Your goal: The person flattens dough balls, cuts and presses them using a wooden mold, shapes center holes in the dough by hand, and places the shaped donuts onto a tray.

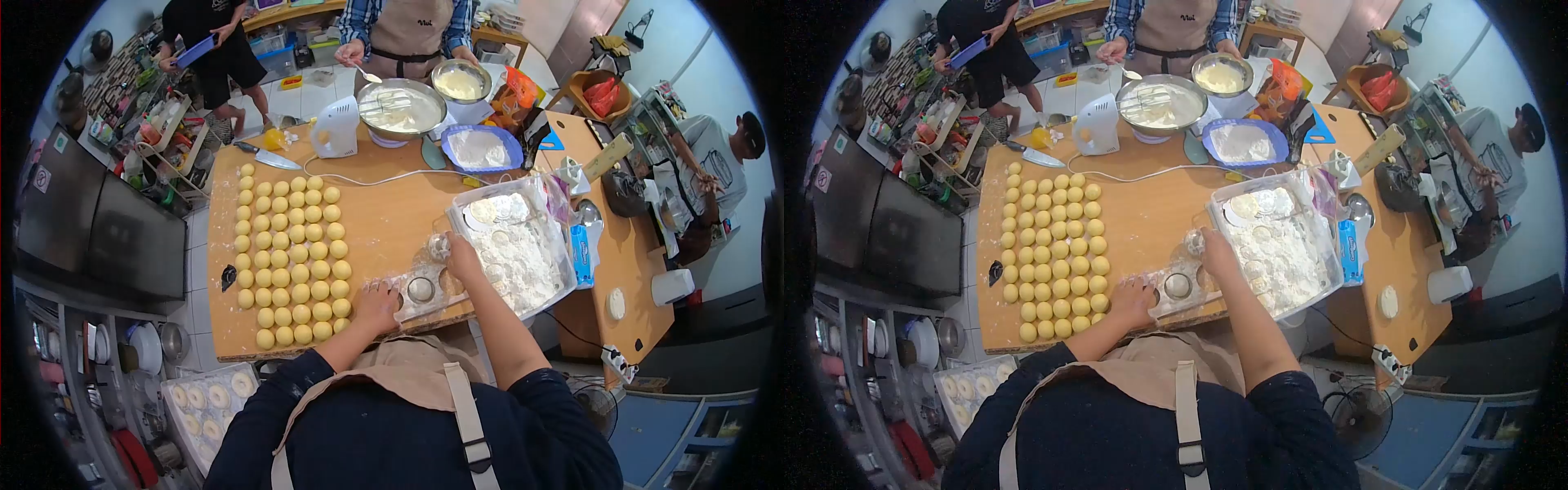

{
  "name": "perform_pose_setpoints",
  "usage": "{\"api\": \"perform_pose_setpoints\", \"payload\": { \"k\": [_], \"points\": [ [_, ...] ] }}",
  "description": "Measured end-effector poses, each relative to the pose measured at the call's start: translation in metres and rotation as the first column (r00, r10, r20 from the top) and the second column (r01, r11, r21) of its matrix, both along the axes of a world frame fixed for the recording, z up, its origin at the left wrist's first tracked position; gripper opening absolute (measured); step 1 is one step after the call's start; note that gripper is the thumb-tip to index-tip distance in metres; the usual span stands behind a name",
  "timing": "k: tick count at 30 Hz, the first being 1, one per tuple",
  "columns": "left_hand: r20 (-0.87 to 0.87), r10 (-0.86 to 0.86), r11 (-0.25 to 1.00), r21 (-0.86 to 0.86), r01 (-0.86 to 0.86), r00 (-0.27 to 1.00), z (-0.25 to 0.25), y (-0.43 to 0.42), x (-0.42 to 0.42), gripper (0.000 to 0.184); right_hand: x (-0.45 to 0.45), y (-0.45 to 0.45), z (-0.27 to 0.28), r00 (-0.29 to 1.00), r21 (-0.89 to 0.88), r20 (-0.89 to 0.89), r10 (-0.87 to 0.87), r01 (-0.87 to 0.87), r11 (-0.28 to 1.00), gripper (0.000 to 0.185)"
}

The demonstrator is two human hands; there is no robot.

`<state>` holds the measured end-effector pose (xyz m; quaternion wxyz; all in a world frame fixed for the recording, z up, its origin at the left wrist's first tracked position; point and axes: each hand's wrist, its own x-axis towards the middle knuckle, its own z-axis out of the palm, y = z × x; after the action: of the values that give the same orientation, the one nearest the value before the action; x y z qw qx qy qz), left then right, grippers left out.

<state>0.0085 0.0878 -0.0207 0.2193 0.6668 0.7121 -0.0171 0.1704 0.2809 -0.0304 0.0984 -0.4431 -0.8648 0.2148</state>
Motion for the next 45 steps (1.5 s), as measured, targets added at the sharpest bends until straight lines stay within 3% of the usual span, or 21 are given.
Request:
{"api": "perform_pose_setpoints", "payload": {
  "k": [3,8,17,20,23,29,32,35,45],
  "points": [
    [-0.058,-0.002,0.999,0.05,0.005,0.998,-0.006,0.0,0.001,0.088,-0.004,0.003,-0.005,0.999,0.019,-0.035,-0.012,0.013,1.0,0.047],
    [0.02,-0.003,1.0,-0.015,0.004,1.0,-0.009,0.003,0.0,0.092,-0.009,-0.003,0.012,0.999,-0.146,0.042,-0.009,0.015,0.989,0.049],
    [0.016,0.03,0.999,-0.023,-0.029,0.999,0.001,0.005,0.003,0.09,0.001,-0.004,0.013,0.998,-0.232,-0.044,0.047,-0.056,0.971,0.049],
    [0.018,0.022,0.997,-0.072,-0.021,1.0,0.005,0.01,-0.003,0.089,0.006,-0.004,0.009,0.997,-0.163,-0.022,0.069,-0.071,0.984,0.047],
    [0.009,0.019,0.999,-0.042,-0.018,1.0,-0.003,0.011,-0.004,0.087,0.01,-0.009,0.016,0.998,-0.228,0.0,0.058,-0.057,0.972,0.046],
    [0.034,0.029,1.0,0.005,-0.03,0.999,-0.011,0.011,-0.007,0.088,0.012,-0.034,0.026,0.973,-0.204,-0.018,0.229,-0.228,0.952,0.039],
    [0.03,0.019,0.999,0.028,-0.02,0.999,-0.017,0.01,-0.009,0.087,0.0,-0.047,0.044,0.933,-0.219,0.152,0.327,-0.291,0.931,0.036],
    [0.015,0.022,0.998,0.065,-0.023,1.0,-0.021,0.008,-0.009,0.085,-0.003,-0.057,0.021,0.906,-0.12,0.12,0.406,-0.393,0.912,0.032],
    [0.025,0.013,0.999,0.046,-0.015,1.0,-0.025,0.008,-0.01,0.088,-0.012,-0.075,0.017,0.894,-0.035,0.223,0.389,-0.391,0.92,0.019]
  ]
}}
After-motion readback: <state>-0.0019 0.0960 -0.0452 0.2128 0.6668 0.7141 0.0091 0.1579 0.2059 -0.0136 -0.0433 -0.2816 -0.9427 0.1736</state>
